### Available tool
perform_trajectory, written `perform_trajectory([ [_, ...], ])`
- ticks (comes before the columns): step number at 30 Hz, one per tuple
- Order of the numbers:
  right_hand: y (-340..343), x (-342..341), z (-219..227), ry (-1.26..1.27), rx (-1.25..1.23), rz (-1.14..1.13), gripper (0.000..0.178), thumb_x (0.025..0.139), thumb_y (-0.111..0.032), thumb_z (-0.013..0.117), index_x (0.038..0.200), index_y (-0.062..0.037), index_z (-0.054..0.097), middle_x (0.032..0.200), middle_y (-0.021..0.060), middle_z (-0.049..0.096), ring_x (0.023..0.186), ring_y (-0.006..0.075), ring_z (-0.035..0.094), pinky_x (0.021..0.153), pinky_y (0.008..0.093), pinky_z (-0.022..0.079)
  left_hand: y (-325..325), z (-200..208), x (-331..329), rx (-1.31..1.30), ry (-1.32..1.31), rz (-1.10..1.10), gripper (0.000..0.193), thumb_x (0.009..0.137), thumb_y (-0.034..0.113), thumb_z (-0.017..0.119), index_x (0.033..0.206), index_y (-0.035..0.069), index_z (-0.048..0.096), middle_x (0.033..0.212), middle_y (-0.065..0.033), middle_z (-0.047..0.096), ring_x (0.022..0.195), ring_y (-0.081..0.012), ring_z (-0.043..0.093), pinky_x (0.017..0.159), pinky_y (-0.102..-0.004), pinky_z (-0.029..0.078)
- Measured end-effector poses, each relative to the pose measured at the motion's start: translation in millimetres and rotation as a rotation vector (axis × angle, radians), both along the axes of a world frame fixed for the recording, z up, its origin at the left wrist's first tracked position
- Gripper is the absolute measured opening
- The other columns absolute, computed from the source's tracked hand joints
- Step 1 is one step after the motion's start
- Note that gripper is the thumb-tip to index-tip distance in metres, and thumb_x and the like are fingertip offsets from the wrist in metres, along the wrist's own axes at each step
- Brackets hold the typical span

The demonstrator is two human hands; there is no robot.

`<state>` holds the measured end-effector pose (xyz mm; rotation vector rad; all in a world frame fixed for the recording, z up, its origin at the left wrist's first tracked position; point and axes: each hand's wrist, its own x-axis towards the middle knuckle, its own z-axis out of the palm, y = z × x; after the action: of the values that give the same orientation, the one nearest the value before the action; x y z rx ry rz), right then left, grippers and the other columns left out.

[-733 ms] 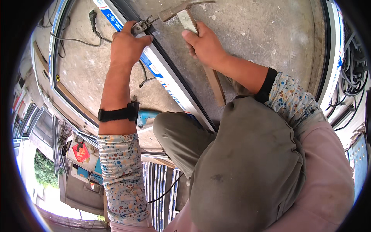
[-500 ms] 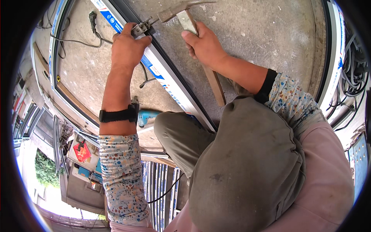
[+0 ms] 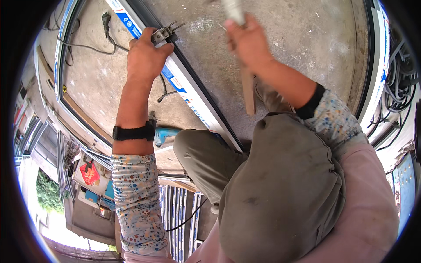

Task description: Assembling a metal window frame by attaching hinges and drilling holes.

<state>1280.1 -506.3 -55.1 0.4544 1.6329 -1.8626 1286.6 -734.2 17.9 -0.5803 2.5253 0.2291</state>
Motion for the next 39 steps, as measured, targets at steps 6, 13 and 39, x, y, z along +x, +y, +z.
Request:
perform_trajectory([
  [6,16,-11,-7,-0.008,0.112,-0.285,0.026,0.100,-0.028,0.058,0.109,-0.0041,0.052,0.074,0.0027,0.057,0.059,0.0108,0.055,0.051,0.0288,0.046,0,12,-2,-0.021,0.021,-0.020,0.060,0.075,0.032,0.073,0.129,0.010,0.058,0.109,-0.0292,0.062,0.105,-0.0414,0.062,0.092,-0.0432,0.052],
  [13,-20,7,-6,-0.165,-0.058,0.144,0.027,0.100,-0.027,0.057,0.109,-0.0027,0.050,0.074,0.0029,0.054,0.055,0.0131,0.051,0.049,0.0294,0.044,-1,4,6,0.023,0.024,-0.017,0.060,0.076,0.033,0.075,0.128,0.010,0.058,0.114,-0.0306,0.056,0.099,-0.0430,0.064,0.091,-0.0444,0.053],
  [39,17,-28,14,-0.008,-0.051,-0.181,0.026,0.099,-0.025,0.060,0.110,-0.0042,0.048,0.076,0.0038,0.056,0.058,0.0136,0.054,0.051,0.0287,0.045,-3,4,2,0.037,0.023,-0.029,0.062,0.076,0.030,0.075,0.130,0.008,0.056,0.116,-0.0330,0.056,0.105,-0.0440,0.062,0.092,-0.0442,0.053],
])
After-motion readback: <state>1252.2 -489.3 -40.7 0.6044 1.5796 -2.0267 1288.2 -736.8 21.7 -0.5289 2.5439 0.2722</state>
